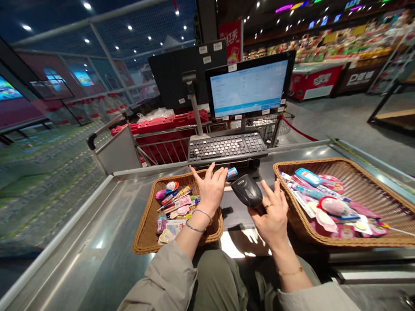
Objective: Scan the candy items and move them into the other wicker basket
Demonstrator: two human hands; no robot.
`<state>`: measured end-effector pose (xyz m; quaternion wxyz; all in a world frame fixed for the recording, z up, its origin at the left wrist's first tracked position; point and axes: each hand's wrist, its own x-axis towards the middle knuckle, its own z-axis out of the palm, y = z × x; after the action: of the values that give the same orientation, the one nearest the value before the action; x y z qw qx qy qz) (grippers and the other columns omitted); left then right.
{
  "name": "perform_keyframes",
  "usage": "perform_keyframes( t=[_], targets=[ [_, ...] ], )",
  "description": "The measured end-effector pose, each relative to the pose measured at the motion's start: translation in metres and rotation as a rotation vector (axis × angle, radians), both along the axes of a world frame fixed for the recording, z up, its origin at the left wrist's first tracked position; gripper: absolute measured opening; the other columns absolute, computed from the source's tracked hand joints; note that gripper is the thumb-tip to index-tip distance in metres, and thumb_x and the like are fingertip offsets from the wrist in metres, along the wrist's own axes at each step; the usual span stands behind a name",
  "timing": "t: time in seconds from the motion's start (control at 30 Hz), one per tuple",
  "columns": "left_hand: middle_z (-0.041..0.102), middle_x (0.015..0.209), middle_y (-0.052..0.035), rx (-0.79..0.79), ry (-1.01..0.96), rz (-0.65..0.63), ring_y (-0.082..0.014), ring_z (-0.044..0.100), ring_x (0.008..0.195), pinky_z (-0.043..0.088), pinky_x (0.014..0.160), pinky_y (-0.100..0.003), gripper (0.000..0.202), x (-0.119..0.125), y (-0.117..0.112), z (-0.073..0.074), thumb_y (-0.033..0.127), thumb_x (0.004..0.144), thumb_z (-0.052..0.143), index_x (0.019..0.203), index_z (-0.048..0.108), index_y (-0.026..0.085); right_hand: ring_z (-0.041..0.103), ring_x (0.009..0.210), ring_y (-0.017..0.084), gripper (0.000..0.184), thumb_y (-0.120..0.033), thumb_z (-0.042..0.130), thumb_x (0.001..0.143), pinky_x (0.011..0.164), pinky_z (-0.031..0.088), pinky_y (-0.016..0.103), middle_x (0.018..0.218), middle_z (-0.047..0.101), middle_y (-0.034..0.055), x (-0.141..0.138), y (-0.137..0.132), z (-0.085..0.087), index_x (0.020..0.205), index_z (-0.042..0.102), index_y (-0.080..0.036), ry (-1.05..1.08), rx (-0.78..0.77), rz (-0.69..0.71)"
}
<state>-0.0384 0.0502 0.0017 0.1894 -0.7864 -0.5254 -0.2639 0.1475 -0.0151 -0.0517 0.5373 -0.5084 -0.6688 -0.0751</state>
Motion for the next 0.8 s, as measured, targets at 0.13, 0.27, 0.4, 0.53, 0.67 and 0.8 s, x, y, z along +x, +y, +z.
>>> perform_keyframes(
  t=[0.13, 0.27, 0.4, 0.53, 0.67, 0.8],
  targets=[
    [0.068, 0.132, -0.0073, -0.006, -0.004, 0.007, -0.0333, 0.046, 0.14, -0.017, 0.107, -0.082, 0.04, 0.0004, -0.0002, 0.0, 0.033, 0.093, 0.064, 0.133, 0.059, 0.031, 0.031, 0.149, 0.037, 0.021, -0.026, 0.066, 0.083, 0.113, 0.033, 0.067, 0.141, 0.058, 0.0172, 0.0001, -0.0001, 0.0001, 0.103, 0.066, -0.018, -0.004, -0.009, 0.001],
    [0.068, 0.132, -0.0073, -0.001, 0.002, 0.008, -0.0332, 0.047, 0.139, -0.017, 0.107, -0.081, 0.04, 0.0007, -0.0001, -0.0006, 0.033, 0.093, 0.064, 0.133, 0.06, 0.031, 0.031, 0.148, 0.038, 0.02, -0.026, 0.066, 0.084, 0.114, 0.033, 0.066, 0.141, 0.059, 0.0173, 0.0001, -0.0002, 0.0003, 0.102, 0.067, -0.017, -0.01, -0.005, -0.002],
    [0.068, 0.132, -0.0072, 0.012, 0.023, 0.033, -0.0322, 0.047, 0.14, -0.016, 0.108, -0.081, 0.038, 0.0011, 0.0005, -0.0019, 0.034, 0.095, 0.062, 0.133, 0.06, 0.031, 0.032, 0.148, 0.038, 0.02, -0.026, 0.065, 0.084, 0.113, 0.033, 0.065, 0.14, 0.059, 0.0172, 0.0003, 0.0, 0.0001, 0.101, 0.067, -0.016, -0.01, 0.004, -0.009],
    [0.068, 0.131, -0.0064, 0.038, 0.032, 0.039, -0.0306, 0.048, 0.139, -0.019, 0.108, -0.078, 0.037, 0.0011, 0.0019, -0.0038, 0.036, 0.095, 0.061, 0.132, 0.06, 0.03, 0.033, 0.147, 0.038, 0.02, -0.026, 0.065, 0.084, 0.113, 0.033, 0.065, 0.14, 0.06, 0.0172, 0.0006, 0.0003, -0.0004, 0.101, 0.067, -0.016, -0.015, 0.014, -0.012],
    [0.068, 0.131, -0.0064, 0.049, 0.027, 0.04, -0.0304, 0.048, 0.139, -0.019, 0.108, -0.077, 0.037, 0.0007, 0.003, -0.0047, 0.035, 0.095, 0.061, 0.132, 0.061, 0.03, 0.032, 0.148, 0.038, 0.021, -0.026, 0.065, 0.084, 0.114, 0.032, 0.065, 0.14, 0.059, 0.0175, 0.001, 0.0003, -0.0009, 0.103, 0.067, -0.015, -0.018, 0.003, -0.005],
    [0.069, 0.13, -0.0069, 0.051, 0.027, 0.037, -0.031, 0.048, 0.138, -0.019, 0.108, -0.078, 0.037, 0.0007, 0.0032, -0.0044, 0.034, 0.095, 0.062, 0.131, 0.061, 0.03, 0.032, 0.148, 0.038, 0.021, -0.026, 0.064, 0.085, 0.114, 0.032, 0.065, 0.14, 0.06, 0.0167, 0.0007, 0.0003, -0.0007, 0.103, 0.067, -0.016, -0.01, 0.004, -0.006]
  ],
)
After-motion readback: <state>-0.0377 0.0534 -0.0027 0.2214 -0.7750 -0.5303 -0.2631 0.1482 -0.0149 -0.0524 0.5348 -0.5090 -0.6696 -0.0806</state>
